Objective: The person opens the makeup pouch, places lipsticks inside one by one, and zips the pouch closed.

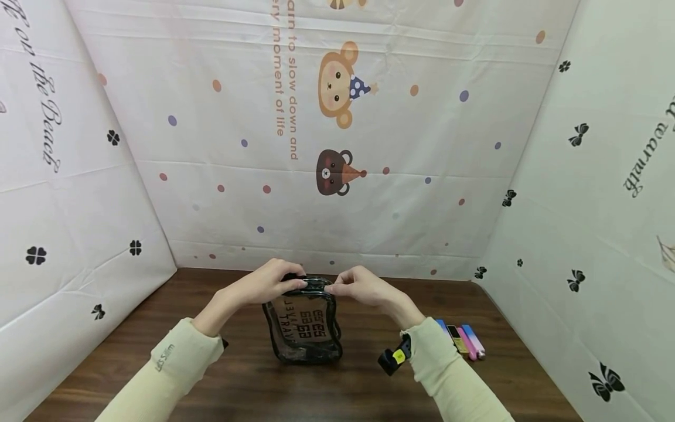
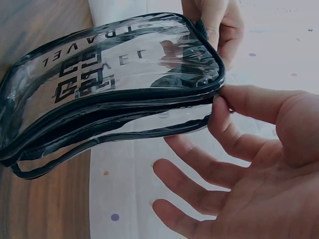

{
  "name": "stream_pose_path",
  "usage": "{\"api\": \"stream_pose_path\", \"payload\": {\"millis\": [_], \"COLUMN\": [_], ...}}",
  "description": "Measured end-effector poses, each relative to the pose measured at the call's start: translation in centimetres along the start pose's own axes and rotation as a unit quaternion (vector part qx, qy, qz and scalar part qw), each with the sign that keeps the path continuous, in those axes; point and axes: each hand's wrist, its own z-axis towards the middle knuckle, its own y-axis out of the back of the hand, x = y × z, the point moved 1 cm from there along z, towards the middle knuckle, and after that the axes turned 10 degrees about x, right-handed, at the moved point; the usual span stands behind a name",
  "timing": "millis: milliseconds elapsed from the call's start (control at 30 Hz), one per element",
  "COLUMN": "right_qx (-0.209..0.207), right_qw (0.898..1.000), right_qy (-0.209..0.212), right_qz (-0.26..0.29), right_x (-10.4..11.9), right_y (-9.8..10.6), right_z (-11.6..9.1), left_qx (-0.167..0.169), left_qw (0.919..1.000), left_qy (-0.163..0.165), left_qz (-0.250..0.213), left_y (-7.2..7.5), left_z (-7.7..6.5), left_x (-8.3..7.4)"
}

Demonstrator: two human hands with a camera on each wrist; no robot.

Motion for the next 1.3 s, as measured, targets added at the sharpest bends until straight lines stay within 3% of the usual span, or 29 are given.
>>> {"api": "stream_pose_path", "payload": {"millis": [333,900,1200,1300], "right_qx": [-0.021,0.005,-0.025,-0.039], "right_qw": [1.000,1.000,0.999,0.998], "right_qy": [0.006,0.010,0.028,0.047], "right_qz": [-0.018,-0.009,-0.016,-0.032], "right_x": [0.5,-1.5,-0.4,0.4], "right_y": [0.2,-0.4,-0.7,-0.7], "right_z": [-0.1,0.3,0.3,0.4], "left_qx": [-0.013,-0.015,-0.043,-0.034], "left_qw": [0.9998,0.9998,0.9986,0.9993], "left_qy": [-0.011,-0.011,0.009,0.007], "left_qz": [0.013,0.011,0.028,0.016], "left_y": [0.1,0.5,0.8,1.0], "left_z": [-0.2,-0.1,-0.2,0.2], "left_x": [0.4,1.1,0.1,-0.5]}}
